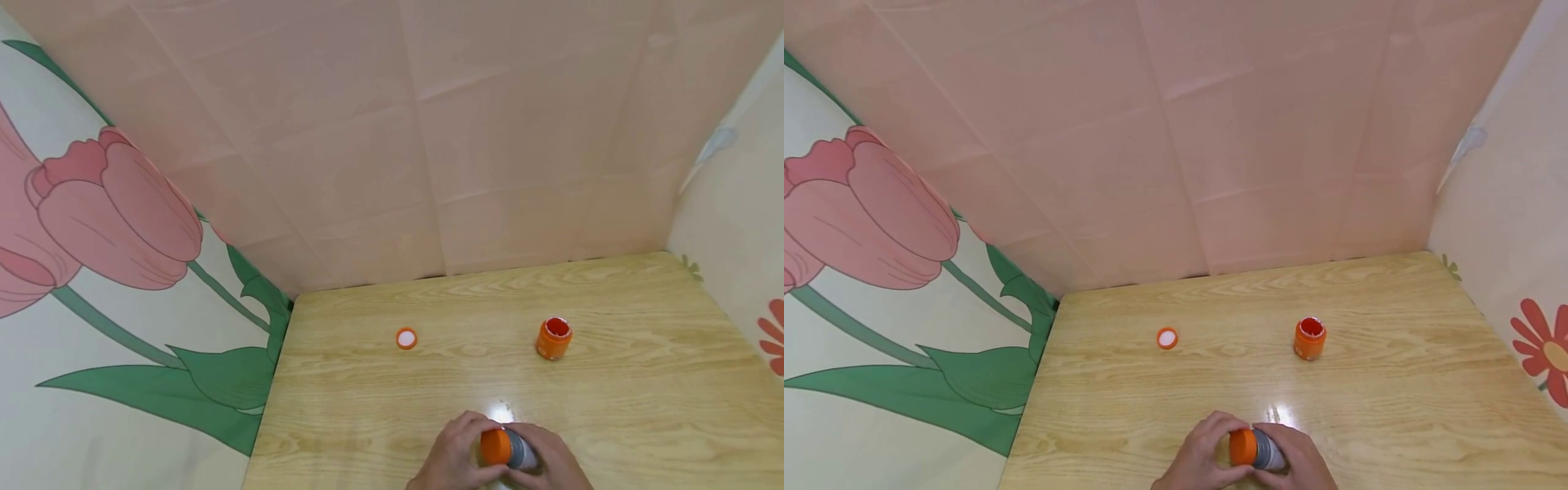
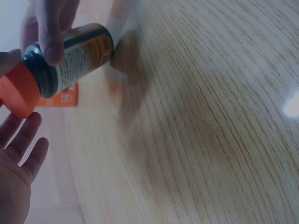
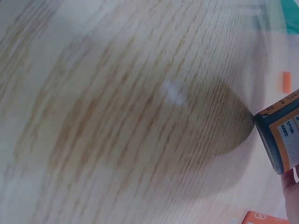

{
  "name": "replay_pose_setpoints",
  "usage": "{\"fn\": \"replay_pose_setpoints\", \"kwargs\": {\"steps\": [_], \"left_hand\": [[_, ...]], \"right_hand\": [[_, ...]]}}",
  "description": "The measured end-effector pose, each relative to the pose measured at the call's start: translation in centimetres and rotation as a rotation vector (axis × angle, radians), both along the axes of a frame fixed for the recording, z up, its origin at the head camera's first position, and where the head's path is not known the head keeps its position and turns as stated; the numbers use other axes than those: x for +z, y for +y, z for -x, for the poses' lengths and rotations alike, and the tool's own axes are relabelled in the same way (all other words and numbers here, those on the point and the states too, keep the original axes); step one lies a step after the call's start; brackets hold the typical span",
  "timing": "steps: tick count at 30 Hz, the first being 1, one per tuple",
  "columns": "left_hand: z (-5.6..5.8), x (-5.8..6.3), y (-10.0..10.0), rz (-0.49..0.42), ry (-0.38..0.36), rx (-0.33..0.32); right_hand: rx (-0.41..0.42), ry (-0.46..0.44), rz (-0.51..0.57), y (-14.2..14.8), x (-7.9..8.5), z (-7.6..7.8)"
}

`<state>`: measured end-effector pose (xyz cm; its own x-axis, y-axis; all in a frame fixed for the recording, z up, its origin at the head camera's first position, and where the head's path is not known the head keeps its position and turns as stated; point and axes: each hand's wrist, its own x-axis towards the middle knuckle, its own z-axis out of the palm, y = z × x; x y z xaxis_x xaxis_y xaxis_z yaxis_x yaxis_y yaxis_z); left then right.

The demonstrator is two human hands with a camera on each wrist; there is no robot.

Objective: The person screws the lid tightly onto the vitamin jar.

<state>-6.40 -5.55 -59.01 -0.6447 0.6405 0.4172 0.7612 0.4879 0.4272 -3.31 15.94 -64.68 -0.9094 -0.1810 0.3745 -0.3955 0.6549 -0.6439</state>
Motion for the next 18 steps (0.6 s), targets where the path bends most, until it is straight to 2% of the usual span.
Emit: {"fn": "replay_pose_setpoints", "kwargs": {"steps": [8, 13, 18], "left_hand": [[-0.15, -0.23, 0.11, 0.0, -0.037, -0.004], [-0.16, -0.54, 0.12, 0.011, 0.014, 0.005], [-0.18, -0.85, 0.1, 0.024, 0.011, 0.014]], "right_hand": [[0.029, -0.097, 0.012, -0.13, 0.51, 0.09], [0.012, -0.033, -0.004, -0.33, 0.49, 0.09], [0.003, 0.018, -0.026, -0.42, 0.21, 0.09]]}}
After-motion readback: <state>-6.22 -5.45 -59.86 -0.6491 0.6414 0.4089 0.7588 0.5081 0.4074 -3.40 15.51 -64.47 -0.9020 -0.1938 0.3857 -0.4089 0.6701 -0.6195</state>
